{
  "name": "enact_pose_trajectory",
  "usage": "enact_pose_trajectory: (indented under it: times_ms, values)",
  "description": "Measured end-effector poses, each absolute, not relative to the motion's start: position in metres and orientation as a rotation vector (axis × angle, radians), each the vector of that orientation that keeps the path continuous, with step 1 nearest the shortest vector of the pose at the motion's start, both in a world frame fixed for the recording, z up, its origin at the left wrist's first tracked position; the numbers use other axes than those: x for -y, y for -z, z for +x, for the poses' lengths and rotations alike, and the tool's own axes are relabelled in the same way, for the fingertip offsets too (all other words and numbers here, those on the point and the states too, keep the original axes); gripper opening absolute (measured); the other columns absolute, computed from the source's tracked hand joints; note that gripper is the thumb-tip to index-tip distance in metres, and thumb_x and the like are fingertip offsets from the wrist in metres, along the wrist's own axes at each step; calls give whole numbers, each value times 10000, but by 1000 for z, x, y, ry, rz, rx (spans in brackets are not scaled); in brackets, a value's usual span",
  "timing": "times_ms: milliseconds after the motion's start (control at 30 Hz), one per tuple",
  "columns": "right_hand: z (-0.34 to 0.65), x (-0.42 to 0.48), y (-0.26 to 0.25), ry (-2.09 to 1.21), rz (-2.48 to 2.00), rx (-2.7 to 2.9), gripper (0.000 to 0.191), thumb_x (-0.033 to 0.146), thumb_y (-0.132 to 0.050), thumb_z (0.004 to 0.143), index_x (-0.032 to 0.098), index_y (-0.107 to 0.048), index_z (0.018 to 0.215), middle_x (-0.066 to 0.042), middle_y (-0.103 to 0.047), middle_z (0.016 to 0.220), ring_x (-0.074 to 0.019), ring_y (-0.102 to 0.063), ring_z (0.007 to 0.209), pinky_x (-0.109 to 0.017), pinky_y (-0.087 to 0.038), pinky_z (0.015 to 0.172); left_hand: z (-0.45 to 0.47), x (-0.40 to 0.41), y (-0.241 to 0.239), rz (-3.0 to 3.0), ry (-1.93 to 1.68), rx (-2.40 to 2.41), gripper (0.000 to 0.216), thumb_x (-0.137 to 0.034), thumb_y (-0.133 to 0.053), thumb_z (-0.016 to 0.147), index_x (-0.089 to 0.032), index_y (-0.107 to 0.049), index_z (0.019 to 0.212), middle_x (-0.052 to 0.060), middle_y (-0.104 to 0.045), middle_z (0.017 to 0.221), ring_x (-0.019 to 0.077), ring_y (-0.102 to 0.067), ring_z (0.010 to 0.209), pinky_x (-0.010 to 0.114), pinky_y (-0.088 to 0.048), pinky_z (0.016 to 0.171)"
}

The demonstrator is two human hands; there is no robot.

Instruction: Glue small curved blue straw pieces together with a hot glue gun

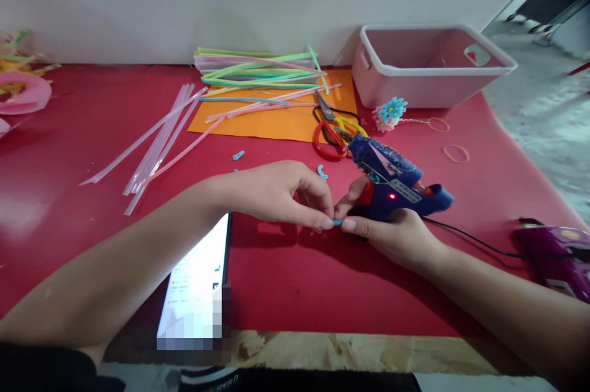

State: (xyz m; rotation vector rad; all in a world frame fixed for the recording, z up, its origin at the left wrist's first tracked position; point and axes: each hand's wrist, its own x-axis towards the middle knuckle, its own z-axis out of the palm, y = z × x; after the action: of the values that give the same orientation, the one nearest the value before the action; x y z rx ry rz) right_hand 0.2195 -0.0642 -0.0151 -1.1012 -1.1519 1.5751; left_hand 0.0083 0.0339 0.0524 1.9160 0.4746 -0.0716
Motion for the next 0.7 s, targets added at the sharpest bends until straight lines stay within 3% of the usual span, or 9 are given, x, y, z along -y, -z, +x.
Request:
enact_pose_trajectory:
  times_ms: [167, 367, 700]
  values:
    - [218, 63, 15, -1600, -1048, 1087, 353, 271, -875, 722, 238, -590, 927, 30, -742, 787, -136, -703, 720, -271, -585, 723, 9, -34, -52, 1908, 64, -483, 159, -282, -684, 886, -141, -737, 939, 23, -750, 805, 109, -664, 723, 195, -461, 649]
    - [217, 64, 14, -1603, -1054, 1086, 365, 328, -876, 715, 233, -583, 911, 25, -713, 764, -141, -679, 690, -281, -575, 682, 9, -34, -47, 1814, 19, -482, 208, -326, -741, 850, -135, -743, 933, 23, -739, 791, 103, -663, 705, 187, -482, 644]
    - [214, 63, 2, -1704, -1019, 1305, 318, 291, -907, 662, 220, -627, 795, 10, -706, 705, -141, -663, 645, -278, -580, 649, 9, -30, -42, 1740, 54, -349, 81, -218, -719, 845, -155, -764, 871, 7, -737, 764, 94, -659, 688, 181, -490, 660]
